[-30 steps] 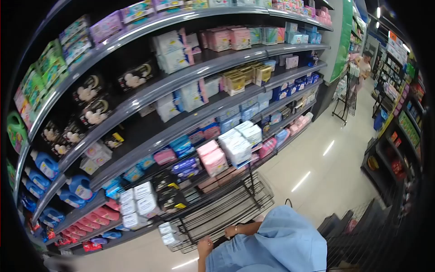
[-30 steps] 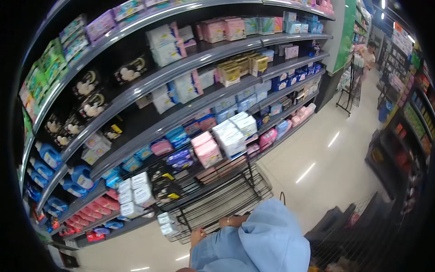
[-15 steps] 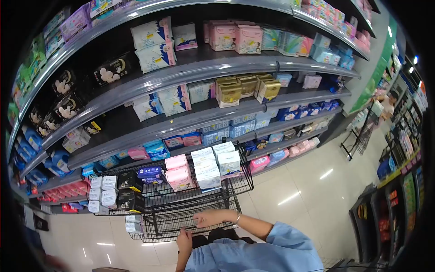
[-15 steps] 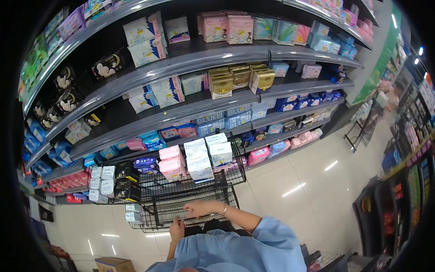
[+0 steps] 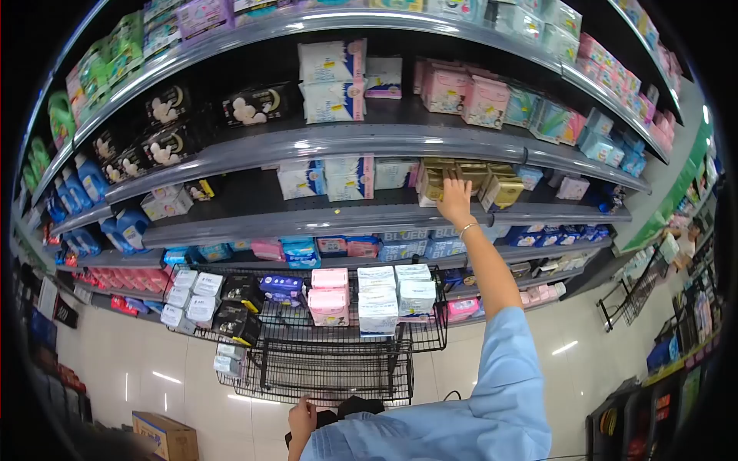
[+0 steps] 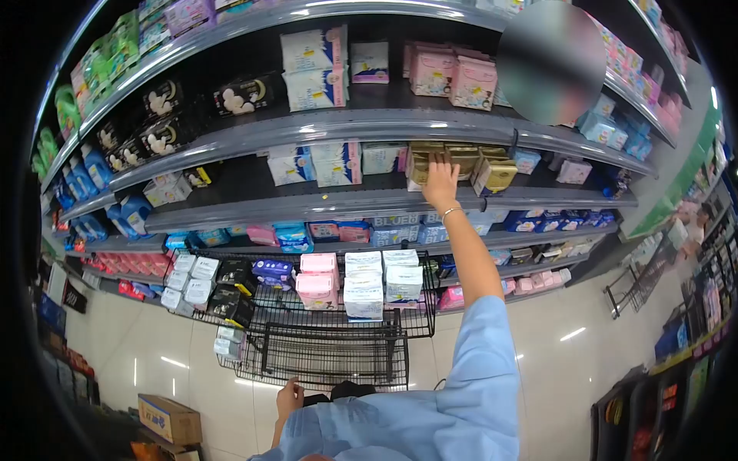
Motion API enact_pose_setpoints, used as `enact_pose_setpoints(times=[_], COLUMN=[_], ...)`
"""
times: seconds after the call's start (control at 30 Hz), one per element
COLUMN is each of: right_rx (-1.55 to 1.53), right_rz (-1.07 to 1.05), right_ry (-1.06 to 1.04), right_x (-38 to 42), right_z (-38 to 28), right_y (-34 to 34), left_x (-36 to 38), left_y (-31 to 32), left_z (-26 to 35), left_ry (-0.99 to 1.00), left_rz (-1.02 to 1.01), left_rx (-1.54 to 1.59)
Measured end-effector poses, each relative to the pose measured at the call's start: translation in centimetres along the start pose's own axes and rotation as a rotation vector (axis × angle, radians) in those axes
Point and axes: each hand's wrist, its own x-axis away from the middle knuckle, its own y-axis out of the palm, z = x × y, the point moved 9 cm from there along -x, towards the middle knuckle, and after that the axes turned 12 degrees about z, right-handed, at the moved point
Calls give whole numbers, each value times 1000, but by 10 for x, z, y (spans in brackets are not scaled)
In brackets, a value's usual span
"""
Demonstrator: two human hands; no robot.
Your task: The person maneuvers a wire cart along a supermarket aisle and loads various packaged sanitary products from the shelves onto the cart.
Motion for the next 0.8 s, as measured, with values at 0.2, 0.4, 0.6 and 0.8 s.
enact_pose_setpoints(times=[0.2,0.4,0.6,0.8], right_rx=[-10,-138,-634,-943], right_rz=[168,221,250,-298], right_ry=[-2,-207,-473,-1016], right_x=[18,37,50,164], right_z=[-20,-31,-184,-387], right_y=[-33,-65,-208,-306], left_x=[47,47,29,18], left_y=[-21,5,7,-27], left_z=[-16,-8,-15,-71], left_ry=[-168,-17,170,14], left_rz=[-6,-7,-29,-64], left_rx=[-50,44,115,402])
